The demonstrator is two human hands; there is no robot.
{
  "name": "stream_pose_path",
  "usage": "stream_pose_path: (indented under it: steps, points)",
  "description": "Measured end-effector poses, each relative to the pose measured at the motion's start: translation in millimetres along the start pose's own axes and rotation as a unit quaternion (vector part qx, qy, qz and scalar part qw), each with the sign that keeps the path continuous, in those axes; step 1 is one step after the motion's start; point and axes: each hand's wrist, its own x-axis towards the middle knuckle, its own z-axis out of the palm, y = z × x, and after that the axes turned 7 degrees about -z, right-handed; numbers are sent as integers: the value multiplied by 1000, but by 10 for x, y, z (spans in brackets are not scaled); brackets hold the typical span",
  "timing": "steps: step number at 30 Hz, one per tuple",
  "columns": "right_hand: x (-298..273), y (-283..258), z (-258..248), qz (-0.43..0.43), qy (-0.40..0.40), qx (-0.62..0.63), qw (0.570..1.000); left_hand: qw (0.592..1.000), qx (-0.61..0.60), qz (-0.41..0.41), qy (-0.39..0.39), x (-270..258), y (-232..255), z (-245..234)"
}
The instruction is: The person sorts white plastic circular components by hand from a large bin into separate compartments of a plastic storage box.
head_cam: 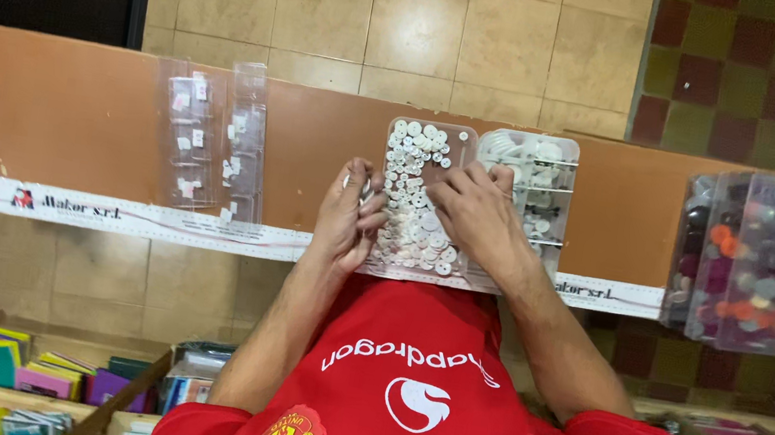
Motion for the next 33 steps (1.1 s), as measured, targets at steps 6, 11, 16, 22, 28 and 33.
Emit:
stream_pose_path:
  steps: [6, 11, 16, 22, 28, 33]
  points:
    - [61, -88, 69, 57, -6, -24, 998, 996, 27, -77, -29, -76, 244, 26]
    - [95, -186, 45, 117, -35, -17, 992, 992, 52, -105, -39, -52, 293, -71]
    - [98, -192, 23, 105, 81, 27, 991, 990, 105, -85, -35, 117, 278, -96]
    - [81, -264, -445, 91, 265, 231, 932, 997, -1, -32, -73, 115, 212, 99]
    - [339, -388, -476, -59, 293, 227, 927, 995, -47, -37, -80, 505, -143, 30]
    - [283, -223, -554, -55, 303, 259, 915, 997, -44, -46, -38, 353, -116, 443]
